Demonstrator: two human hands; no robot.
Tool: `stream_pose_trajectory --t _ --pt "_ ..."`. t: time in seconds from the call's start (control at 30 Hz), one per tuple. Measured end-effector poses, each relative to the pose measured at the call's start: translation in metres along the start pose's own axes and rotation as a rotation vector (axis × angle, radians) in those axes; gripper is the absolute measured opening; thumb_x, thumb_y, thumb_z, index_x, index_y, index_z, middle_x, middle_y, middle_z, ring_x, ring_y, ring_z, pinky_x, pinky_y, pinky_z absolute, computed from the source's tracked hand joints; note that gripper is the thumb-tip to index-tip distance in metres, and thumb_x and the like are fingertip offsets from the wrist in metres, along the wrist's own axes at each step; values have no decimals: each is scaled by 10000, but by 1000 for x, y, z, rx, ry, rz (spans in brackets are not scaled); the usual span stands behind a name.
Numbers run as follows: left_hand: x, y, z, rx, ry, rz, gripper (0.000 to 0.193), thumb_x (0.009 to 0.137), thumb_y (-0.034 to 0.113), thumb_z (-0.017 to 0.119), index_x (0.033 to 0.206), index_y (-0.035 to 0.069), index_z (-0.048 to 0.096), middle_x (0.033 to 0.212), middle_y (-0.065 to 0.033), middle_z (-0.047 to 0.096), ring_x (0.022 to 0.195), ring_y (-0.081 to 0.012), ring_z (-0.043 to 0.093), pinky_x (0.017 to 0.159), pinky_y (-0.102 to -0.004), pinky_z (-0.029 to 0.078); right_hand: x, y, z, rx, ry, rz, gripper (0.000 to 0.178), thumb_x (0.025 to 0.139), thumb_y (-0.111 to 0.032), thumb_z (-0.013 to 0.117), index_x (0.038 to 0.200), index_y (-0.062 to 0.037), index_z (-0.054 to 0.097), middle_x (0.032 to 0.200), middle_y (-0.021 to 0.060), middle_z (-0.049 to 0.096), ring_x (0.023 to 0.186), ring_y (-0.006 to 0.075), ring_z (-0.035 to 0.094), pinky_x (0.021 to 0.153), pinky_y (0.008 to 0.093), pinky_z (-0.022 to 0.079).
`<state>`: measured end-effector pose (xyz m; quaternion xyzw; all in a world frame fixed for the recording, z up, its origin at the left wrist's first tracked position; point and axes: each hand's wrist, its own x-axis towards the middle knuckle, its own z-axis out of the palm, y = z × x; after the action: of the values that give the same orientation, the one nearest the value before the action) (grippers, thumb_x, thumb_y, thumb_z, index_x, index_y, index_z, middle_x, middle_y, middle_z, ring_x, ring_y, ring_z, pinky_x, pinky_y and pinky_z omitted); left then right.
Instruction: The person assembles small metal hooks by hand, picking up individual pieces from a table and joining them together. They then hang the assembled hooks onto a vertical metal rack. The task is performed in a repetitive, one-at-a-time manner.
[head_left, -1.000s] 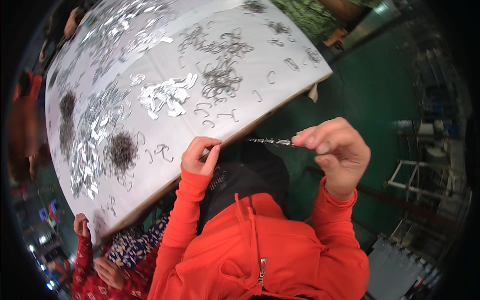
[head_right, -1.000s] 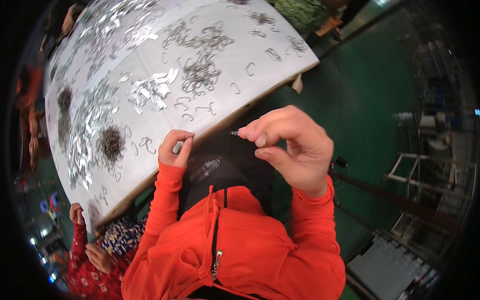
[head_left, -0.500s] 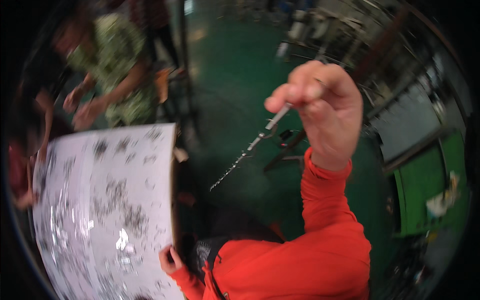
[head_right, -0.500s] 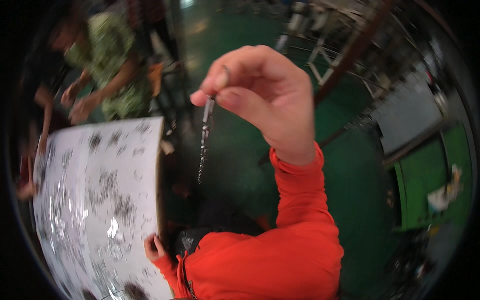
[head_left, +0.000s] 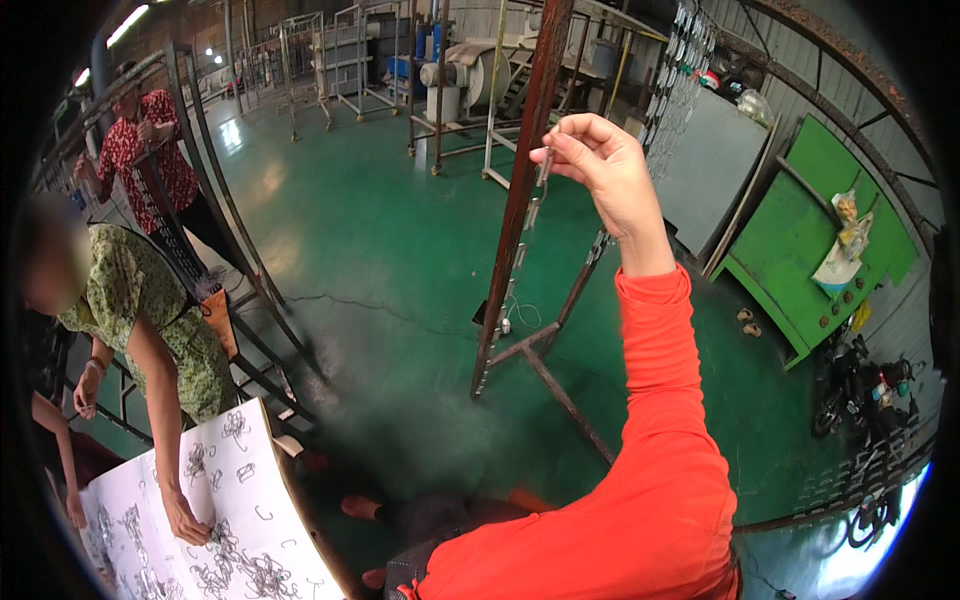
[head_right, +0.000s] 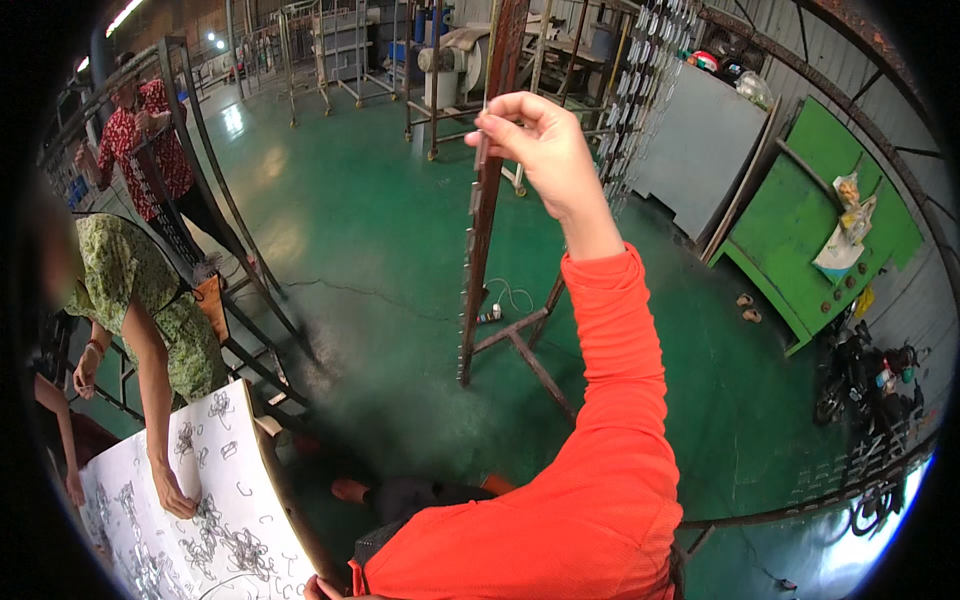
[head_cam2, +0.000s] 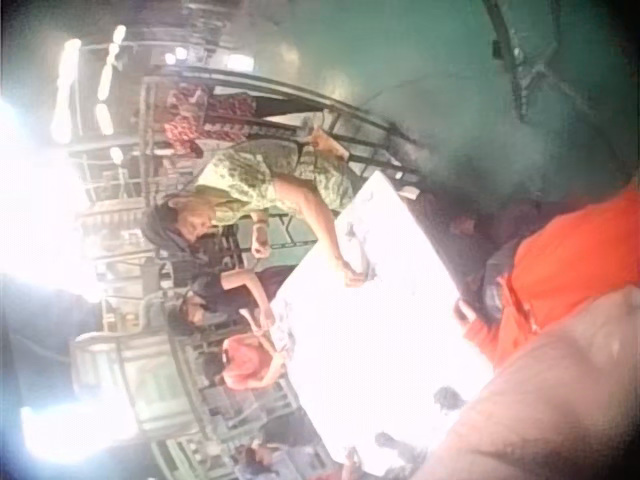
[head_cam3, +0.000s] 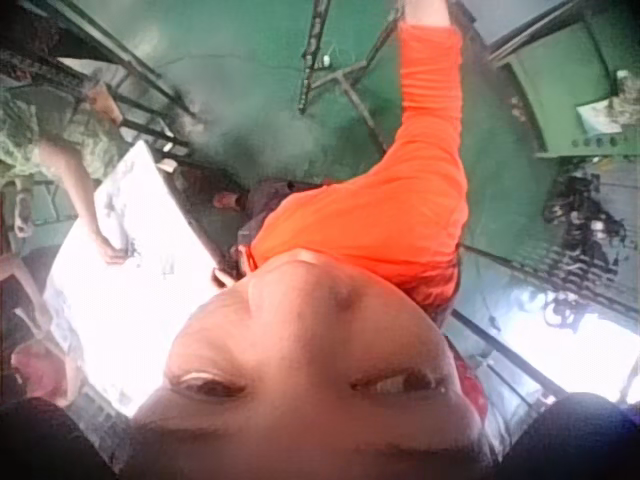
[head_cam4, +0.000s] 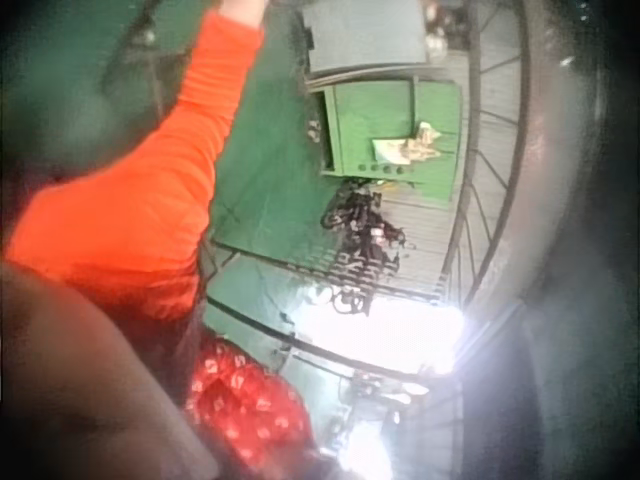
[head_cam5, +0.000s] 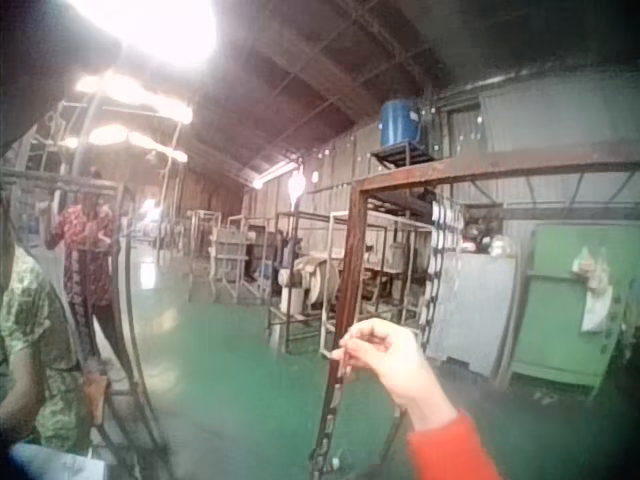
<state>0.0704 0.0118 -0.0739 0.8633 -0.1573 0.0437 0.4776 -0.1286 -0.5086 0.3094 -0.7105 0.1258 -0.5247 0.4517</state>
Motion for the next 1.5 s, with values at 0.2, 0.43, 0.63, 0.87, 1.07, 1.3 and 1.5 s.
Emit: stream_pose_trajectory --t 0.2,0.43,0.63,0.87,1.07,1.3,1.5 --pt "13 5 18 42 -17 15 201 912 165 566 983 -20 605 884 -110 626 805 -175 579 775 -295 470 41 -1 -74 -212 189 65 161 902 -154 607 1004 -33 586 916 38 633 875 172 663 738 250 525" --pt "17 9 21 95 -7 11 205 914 168 565 987 -19 604 888 -110 626 807 -176 579 777 -296 470 115 -24 -148 -193 348 -67 185 884 -149 632 1027 -36 597 911 28 642 846 175 671 727 253 522" --pt "19 15 35 102 -22 -4 208 915 171 565 989 -19 603 890 -110 626 809 -176 579 779 -296 469 199 -65 -227 -235 281 -257 185 887 -130 624 1004 10 592 906 68 642 889 181 652 782 263 515" --pt "18 18 38 127 -4 -24 212 916 175 564 993 -19 602 893 -111 626 811 -176 579 781 -296 469 236 -88 -221 -242 325 -377 86 846 -85 582 877 -7 596 730 117 619 582 188 606 499 278 496" --pt "14 17 39 142 8 -43 215 918 178 563 996 -19 601 896 -111 626 813 -176 578 783 -296 468 255 -79 -226 -215 397 -325 121 847 -71 594 894 40 589 781 127 616 693 228 651 569 331 543" --pt "11 16 39 147 27 -57 219 919 181 562 999 -19 600 899 -111 626 816 -176 578 785 -296 468 254 -76 -232 -201 336 -275 102 855 -83 613 846 17 593 758 117 618 718 236 656 603 339 547" --pt "11 13 38 149 33 -57 222 921 184 562 1002 -19 600 902 -112 626 817 -177 578 787 -296 467 250 -69 -229 -163 401 -250 105 869 -110 610 827 -15 593 700 81 597 631 196 631 544 306 524"
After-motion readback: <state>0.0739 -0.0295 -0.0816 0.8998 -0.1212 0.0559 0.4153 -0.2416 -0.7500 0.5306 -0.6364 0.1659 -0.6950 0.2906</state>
